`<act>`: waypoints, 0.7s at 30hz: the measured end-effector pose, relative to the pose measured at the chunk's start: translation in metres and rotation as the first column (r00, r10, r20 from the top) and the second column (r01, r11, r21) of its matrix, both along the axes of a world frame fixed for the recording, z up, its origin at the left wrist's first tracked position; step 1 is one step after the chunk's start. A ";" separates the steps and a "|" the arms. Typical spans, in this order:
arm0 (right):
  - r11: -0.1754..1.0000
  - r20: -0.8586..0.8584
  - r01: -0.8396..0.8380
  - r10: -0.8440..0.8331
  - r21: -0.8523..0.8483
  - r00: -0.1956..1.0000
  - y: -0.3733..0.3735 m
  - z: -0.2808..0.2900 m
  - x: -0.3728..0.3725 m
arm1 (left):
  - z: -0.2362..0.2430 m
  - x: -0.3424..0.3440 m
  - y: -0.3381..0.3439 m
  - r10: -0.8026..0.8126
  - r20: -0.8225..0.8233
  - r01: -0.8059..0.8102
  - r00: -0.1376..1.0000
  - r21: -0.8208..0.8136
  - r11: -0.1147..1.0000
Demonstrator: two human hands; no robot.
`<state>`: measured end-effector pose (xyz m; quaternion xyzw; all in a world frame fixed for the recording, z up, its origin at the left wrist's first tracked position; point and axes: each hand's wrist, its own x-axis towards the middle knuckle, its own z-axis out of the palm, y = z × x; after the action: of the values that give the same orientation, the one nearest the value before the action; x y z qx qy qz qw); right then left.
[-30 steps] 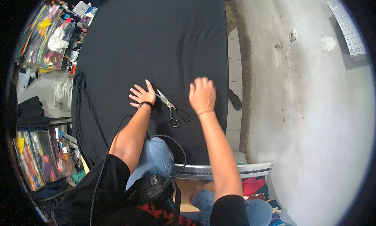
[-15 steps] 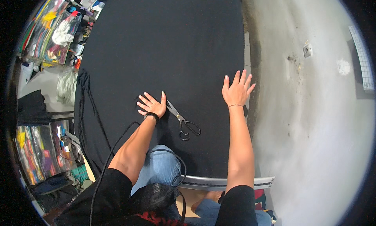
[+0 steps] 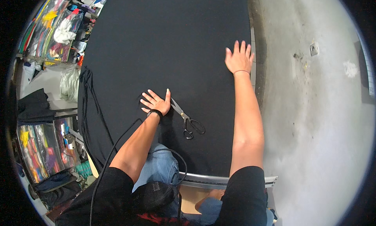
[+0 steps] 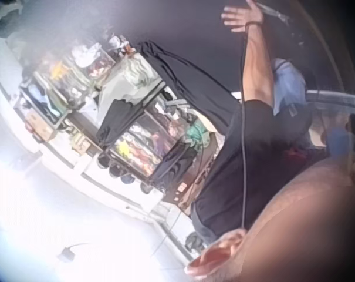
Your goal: The person unpacks a large black fabric from a plastic bag, lays it on a table, and uses scissors to cut it. They then use a measuring tool to measure the fabric.
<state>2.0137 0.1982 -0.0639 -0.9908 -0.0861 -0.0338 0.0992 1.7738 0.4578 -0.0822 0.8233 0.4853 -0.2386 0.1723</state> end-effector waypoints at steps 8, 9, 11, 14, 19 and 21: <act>0.850 0.025 -0.516 0.517 0.106 0.856 0.134 -0.017 -0.100 | -0.005 -0.001 -0.001 -0.003 0.024 0.002 1.000 0.045 0.999; 0.880 -0.035 -0.474 0.475 0.044 0.879 0.144 -0.022 -0.097 | -0.005 -0.001 0.000 -0.014 -0.005 0.014 1.000 0.058 0.998; 0.863 0.111 -0.500 0.492 0.066 0.863 0.142 -0.025 -0.101 | -0.006 -0.002 0.000 -0.006 0.032 0.003 0.999 0.077 0.997; 0.904 0.144 -0.402 0.383 0.147 0.912 0.108 -0.012 -0.111 | -0.009 -0.002 -0.003 -0.005 0.029 0.003 1.000 0.073 0.997; 0.988 -0.037 -0.148 0.150 0.050 0.988 0.028 -0.009 -0.147 | -0.006 -0.006 -0.004 -0.018 0.020 0.016 1.000 0.076 0.997; 0.979 0.036 -0.153 0.149 0.134 0.988 0.019 -0.008 -0.147 | -0.005 -0.004 -0.003 -0.024 0.036 0.021 0.999 0.082 0.996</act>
<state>1.8667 0.2177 -0.0718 -0.9718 -0.1597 -0.0449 0.1678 1.7698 0.4545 -0.0877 0.8394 0.4821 -0.2051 0.1449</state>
